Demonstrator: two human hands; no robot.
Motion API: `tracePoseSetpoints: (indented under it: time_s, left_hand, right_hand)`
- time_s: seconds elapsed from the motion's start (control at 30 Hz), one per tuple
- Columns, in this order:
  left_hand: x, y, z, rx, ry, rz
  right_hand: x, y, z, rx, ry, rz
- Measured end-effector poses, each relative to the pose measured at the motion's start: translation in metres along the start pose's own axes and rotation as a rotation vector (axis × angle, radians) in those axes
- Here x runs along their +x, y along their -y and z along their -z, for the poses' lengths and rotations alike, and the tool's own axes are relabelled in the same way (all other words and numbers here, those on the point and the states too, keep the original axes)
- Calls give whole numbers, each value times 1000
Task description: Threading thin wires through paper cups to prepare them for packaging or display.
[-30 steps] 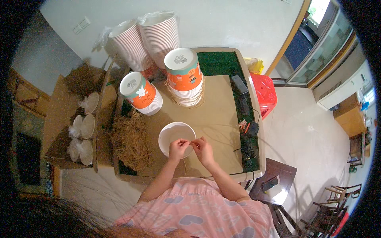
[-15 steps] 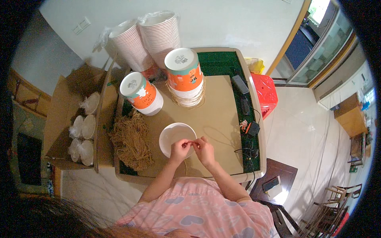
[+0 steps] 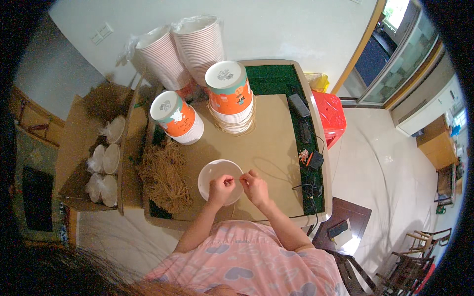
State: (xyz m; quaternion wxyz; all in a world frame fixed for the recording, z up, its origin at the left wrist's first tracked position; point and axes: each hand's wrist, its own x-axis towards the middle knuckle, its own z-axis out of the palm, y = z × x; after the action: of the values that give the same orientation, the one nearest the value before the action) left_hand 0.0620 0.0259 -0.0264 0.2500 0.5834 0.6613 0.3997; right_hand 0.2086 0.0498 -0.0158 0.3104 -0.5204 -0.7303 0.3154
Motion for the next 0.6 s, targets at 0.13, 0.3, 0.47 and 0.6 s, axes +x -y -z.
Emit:
tracePoseSetpoints:
  time_s: [0.13,0.3,0.47,0.6]
  left_hand:
    - [-1,1,0,3,11,-11]
    - [0,5,8,-276,194,143]
    - [3,-8,16,-527,244,435]
    - [2,-3,14,-415,205,303]
  right_hand:
    - [0,-5,0,-23,25,-25]
    - [2,6,6,31,109,-3]
    - [3,0,3,89,50,-24]
    - [3,0,-1,94,35,1]
